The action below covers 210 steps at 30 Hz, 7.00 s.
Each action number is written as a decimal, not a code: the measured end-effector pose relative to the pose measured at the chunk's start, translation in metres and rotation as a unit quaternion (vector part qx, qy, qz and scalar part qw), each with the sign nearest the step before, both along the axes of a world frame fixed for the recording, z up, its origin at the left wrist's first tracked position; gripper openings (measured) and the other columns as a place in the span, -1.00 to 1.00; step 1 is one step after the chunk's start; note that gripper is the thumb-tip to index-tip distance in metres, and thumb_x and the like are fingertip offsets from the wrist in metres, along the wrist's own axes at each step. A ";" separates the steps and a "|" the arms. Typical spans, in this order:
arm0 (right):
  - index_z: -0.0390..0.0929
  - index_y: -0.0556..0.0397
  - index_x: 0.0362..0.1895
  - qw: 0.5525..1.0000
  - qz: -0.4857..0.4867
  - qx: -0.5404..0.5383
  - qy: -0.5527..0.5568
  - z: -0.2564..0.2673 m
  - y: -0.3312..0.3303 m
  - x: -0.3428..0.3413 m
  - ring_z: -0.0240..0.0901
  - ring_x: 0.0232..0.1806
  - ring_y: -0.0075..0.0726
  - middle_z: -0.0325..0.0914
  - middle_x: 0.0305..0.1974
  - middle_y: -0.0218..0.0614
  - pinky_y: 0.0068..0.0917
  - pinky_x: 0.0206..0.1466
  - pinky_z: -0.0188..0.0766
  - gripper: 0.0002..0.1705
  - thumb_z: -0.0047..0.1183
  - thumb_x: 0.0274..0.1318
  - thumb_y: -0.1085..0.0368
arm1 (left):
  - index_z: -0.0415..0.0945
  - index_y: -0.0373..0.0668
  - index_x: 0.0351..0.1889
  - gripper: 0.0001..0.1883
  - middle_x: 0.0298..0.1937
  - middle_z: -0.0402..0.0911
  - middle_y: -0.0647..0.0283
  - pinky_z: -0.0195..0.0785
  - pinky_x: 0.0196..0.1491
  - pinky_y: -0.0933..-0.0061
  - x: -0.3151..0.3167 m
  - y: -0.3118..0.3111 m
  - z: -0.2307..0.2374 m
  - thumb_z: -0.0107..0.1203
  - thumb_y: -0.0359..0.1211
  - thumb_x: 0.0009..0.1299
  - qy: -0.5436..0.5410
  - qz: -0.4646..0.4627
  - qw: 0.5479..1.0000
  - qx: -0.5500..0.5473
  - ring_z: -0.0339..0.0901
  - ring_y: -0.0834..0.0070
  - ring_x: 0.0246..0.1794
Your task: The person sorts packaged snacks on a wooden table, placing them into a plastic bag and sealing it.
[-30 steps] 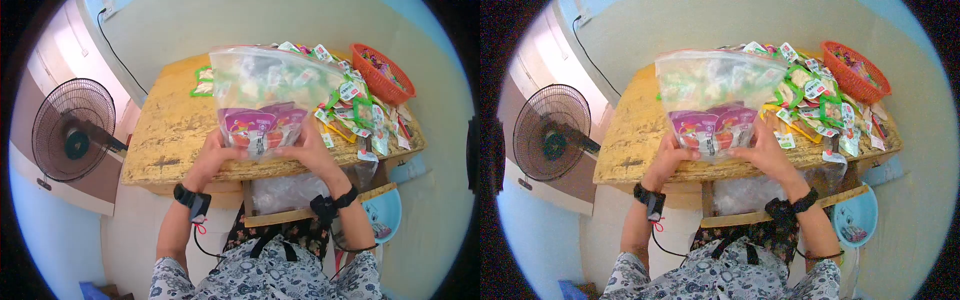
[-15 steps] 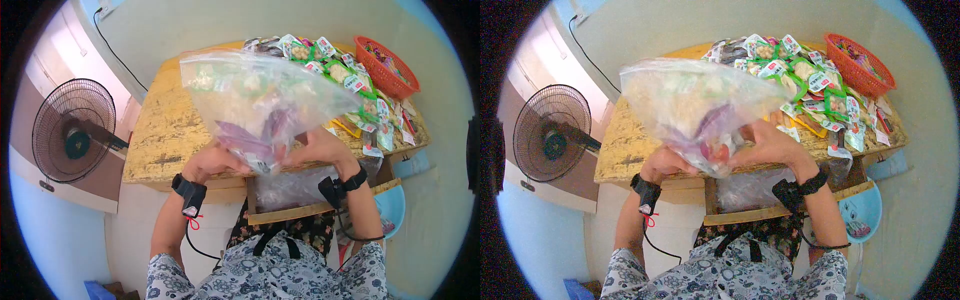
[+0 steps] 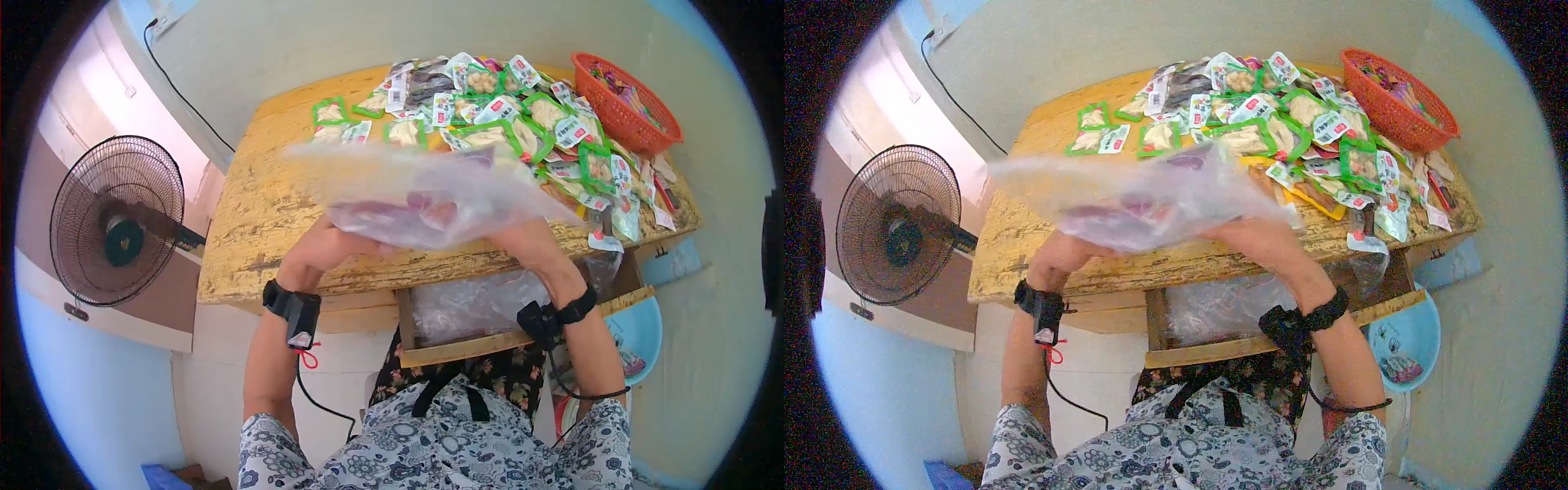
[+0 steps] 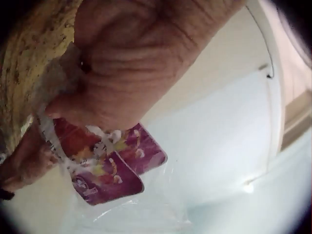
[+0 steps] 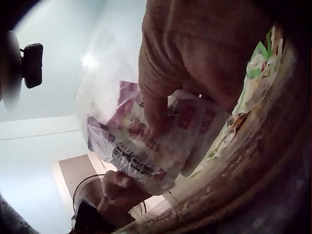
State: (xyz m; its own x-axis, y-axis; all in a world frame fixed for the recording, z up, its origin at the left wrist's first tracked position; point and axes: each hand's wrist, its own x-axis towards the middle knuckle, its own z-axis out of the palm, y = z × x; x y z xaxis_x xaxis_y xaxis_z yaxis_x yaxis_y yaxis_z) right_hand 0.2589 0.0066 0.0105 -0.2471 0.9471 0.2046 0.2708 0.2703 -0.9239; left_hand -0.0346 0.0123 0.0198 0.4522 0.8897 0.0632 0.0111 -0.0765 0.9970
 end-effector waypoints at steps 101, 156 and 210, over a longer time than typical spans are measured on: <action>0.66 0.17 -0.26 0.946 0.175 0.236 -0.138 0.190 0.038 -0.029 0.36 -0.31 -0.71 0.52 -0.43 -0.60 -0.61 -0.24 0.33 -0.78 0.21 0.28 0.24 | 0.48 -0.26 0.26 -0.41 0.08 0.66 0.29 0.48 0.10 0.43 0.007 -0.003 -0.012 0.40 -0.38 0.27 -0.039 0.070 0.995 0.068 0.58 0.55 0.06; 0.55 0.13 -0.11 0.967 0.015 0.188 0.169 0.145 0.013 -0.003 0.67 -0.03 -0.34 0.70 -0.14 -0.24 -0.45 0.09 0.54 -0.84 -0.02 0.43 0.32 | 0.58 -0.22 -0.12 -0.84 -0.29 0.61 0.46 0.29 -0.22 0.68 -0.008 0.019 0.116 0.21 -0.32 0.50 -0.043 0.183 0.917 0.352 0.46 0.76 -0.26; 0.59 -0.01 -0.49 0.993 -0.008 -0.113 -0.011 0.049 0.039 0.015 0.27 -0.64 -0.67 0.46 -0.61 -0.49 -0.61 -0.58 0.12 -0.67 0.16 0.27 0.08 | 0.63 -0.24 0.14 -0.68 -0.18 0.65 0.35 0.36 0.04 0.53 -0.001 0.012 0.043 0.10 -0.33 0.50 -0.024 0.173 0.974 0.143 0.51 0.62 -0.13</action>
